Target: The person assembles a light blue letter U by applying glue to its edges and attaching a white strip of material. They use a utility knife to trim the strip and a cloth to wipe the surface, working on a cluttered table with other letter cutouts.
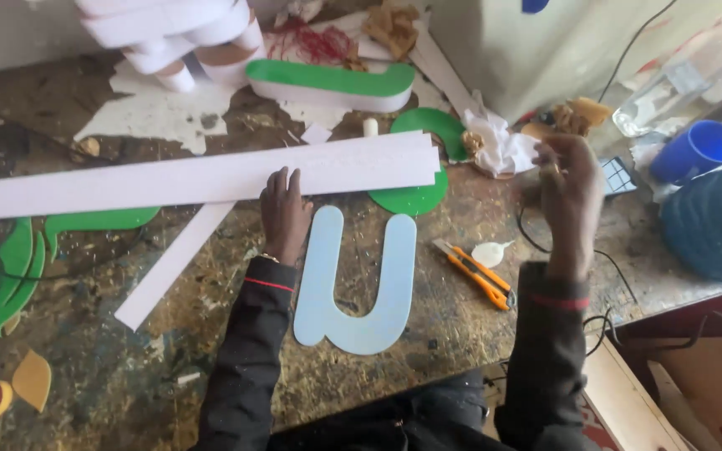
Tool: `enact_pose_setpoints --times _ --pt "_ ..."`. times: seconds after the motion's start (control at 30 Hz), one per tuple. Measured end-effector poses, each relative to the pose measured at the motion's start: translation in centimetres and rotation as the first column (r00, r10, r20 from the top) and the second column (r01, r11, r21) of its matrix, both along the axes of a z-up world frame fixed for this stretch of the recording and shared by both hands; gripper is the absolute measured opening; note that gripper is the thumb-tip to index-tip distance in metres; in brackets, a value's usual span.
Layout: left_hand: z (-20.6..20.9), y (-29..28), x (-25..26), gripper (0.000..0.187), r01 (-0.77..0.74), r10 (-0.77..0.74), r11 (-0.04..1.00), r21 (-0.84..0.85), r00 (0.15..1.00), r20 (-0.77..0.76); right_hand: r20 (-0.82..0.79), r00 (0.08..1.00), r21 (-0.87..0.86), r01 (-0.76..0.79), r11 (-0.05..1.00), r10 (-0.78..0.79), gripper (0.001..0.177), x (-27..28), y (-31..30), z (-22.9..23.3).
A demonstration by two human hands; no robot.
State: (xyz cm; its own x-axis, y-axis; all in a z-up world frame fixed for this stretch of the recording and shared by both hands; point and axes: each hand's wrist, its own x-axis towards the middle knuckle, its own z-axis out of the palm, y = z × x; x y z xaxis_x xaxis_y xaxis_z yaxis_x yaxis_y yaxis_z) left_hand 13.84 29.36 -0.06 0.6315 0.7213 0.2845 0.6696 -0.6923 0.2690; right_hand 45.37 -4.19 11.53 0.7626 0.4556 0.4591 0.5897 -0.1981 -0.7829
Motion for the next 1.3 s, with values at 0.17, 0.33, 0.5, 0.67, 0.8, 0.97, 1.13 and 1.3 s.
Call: enact_pose_setpoints --times 0.17,0.33,0.5,0.67,0.8,0.97,1.13,1.3 --pt "-8.3 6.7 1.2 0.084 0.144 -0.143 0.984 0.102 0.989 -0.023 0.048 0.998 -0.465 0.0 0.885 0.026 0.076 12.4 6.7 -12.1" --pt "-8.3 11.3 0.9 0.104 0.234 -0.231 0.971 0.043 0.97 -0.072 0.075 0.995 -0.58 -0.004 0.815 0.058 0.035 17.9 6.5 -19.2" --pt "-4.9 17.0 2.8 0.099 0.485 -0.477 0.871 0.072 0.872 -0.11 -0.039 0.998 -0.105 0.051 0.993 -0.055 0.025 9.9 6.4 -7.2" --pt "-4.0 19.9 6.0 0.067 0.511 -0.438 0.853 0.108 0.813 -0.384 -0.152 0.987 0.532 0.036 0.846 0.053 0.013 -0.1 4.7 3.4" --pt "2.9 21.4 6.9 0.079 0.422 -0.457 0.886 -0.193 0.865 -0.205 -0.293 0.945 0.699 0.105 0.707 0.149 0.016 -4.0 4.3 2.2" --pt "2.8 22.8 7.1 0.068 0.352 -0.358 0.903 0.246 0.933 -0.018 -0.396 0.894 0.712 0.156 0.685 0.209 0.016 -10.9 3.9 -1.7" --pt "1.3 20.5 7.4 0.075 0.226 -0.212 0.857 0.463 0.974 -0.083 -0.61 0.754 0.553 0.187 0.811 0.242 0.018 -16.2 3.0 -6.3" --pt "-0.5 16.9 6.3 0.068 0.314 -0.264 0.853 0.416 0.948 -0.176 -0.76 0.607 0.388 0.133 0.912 0.234 0.017 -20.1 -0.5 -9.1"
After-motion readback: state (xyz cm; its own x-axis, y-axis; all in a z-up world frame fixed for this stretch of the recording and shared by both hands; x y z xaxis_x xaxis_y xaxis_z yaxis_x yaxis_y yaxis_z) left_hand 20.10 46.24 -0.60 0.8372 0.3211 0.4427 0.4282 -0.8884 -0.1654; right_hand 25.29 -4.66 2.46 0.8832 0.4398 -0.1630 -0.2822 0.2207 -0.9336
